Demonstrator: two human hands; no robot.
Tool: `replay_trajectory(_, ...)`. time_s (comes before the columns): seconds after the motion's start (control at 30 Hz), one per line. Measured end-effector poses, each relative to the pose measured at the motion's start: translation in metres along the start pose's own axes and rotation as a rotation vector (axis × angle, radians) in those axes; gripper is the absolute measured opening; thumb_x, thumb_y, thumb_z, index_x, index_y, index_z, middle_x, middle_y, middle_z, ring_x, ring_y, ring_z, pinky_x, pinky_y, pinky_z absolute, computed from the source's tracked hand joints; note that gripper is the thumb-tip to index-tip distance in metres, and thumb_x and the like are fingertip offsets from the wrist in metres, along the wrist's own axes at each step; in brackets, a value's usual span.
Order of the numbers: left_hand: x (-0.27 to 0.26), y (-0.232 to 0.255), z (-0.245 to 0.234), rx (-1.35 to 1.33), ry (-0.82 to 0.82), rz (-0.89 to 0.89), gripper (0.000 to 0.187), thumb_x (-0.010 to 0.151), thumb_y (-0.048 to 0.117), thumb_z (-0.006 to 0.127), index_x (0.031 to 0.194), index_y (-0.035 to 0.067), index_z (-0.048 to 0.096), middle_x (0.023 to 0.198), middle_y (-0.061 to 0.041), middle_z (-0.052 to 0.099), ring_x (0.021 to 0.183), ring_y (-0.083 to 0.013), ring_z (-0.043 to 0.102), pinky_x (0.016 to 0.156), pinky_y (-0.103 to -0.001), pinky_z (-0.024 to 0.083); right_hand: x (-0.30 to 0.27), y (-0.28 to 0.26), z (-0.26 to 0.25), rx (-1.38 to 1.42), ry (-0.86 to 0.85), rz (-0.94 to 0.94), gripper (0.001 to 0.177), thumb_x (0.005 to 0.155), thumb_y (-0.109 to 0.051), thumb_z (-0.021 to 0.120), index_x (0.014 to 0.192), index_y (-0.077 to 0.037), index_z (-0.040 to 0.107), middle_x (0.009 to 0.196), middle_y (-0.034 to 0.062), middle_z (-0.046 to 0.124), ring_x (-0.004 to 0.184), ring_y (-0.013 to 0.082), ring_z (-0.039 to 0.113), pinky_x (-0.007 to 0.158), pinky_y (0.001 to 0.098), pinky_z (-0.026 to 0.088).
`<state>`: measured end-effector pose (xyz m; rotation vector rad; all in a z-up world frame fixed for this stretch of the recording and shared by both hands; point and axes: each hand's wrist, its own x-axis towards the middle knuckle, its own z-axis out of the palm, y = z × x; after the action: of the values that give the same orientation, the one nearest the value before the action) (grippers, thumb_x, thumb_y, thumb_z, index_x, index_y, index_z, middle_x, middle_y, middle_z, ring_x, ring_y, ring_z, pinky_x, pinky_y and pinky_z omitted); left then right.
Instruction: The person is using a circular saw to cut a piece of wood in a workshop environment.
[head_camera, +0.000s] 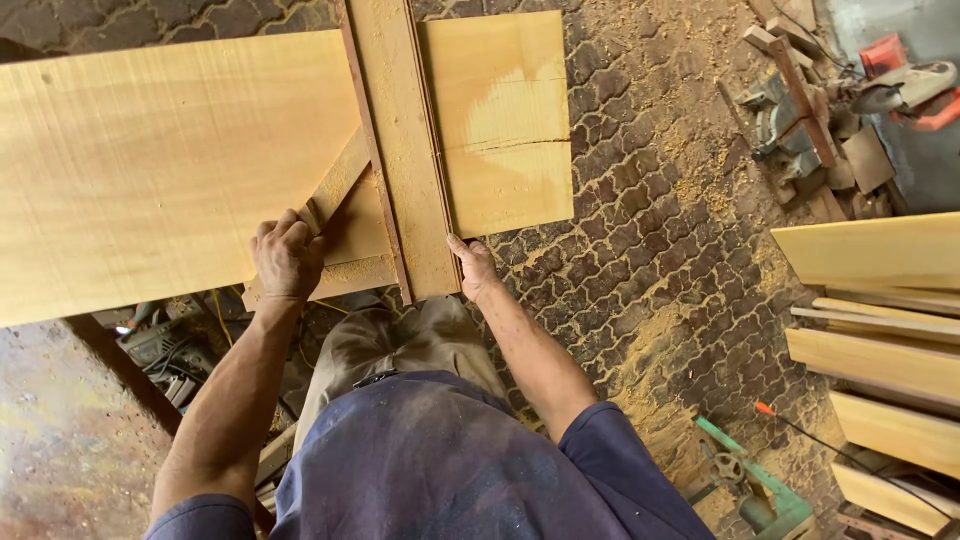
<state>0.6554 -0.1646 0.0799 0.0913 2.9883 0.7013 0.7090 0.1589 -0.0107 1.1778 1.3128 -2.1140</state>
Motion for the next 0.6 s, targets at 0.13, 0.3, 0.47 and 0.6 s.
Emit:
replay_trajectory(0.13,0.001,0.008,-0.003,0.024,0.055,-0.003,0.024,0.077,0.017,0.083,0.079,0.010,0.061,0.099,-0.002,0.062,0.100,-0.0314,0.059,0.087,-0.046,0.044,0.001,0.000,-0.002,0.038,-0.069,-0.006,0.051,0.078,-0.034,0.090,0.068,-0.023,0.042,0.074,0.0026,0.062,0.070,0.0183,0.061,0.067,0.0450,0.059)
replay_trajectory(0.3,0.003,0.007,-0.001,0.007,0.016,-0.048,0.024,0.080,0.019,0.083,0.074,0.011,0.061,0.095,-0.001,0.061,0.100,-0.0300,0.060,0.086,-0.045,0.044,-0.009,-0.017,0.008,0.079,-0.141,0.057,0.030,0.078,-0.033,0.085,0.075,-0.016,0.061,0.088,0.0050,0.071,0.085,0.0192,0.069,0.079,0.0448,0.061)
replay_trajectory(0.47,-0.003,0.006,0.024,0.072,-0.032,-0.187,0.018,0.087,0.018,0.079,0.081,0.010,0.064,0.103,-0.002,0.067,0.107,-0.0313,0.061,0.091,-0.048,0.045,0.021,0.008,-0.028,-0.203,0.039,0.087,0.048,0.094,-0.030,0.088,0.079,-0.016,0.044,0.110,0.0130,0.070,0.110,0.0223,0.063,0.087,0.0513,0.044)
replay_trajectory(0.6,-0.046,0.013,0.041,0.129,0.288,-0.209,0.031,0.091,0.029,0.078,0.097,0.005,0.060,0.145,-0.031,0.051,0.135,-0.0431,0.048,0.110,-0.054,0.041,-0.012,-0.026,-0.009,-0.016,-0.368,0.175,0.038,0.090,-0.028,0.077,0.118,-0.003,0.071,0.119,0.0116,0.074,0.112,0.0239,0.069,0.097,0.0437,0.056)
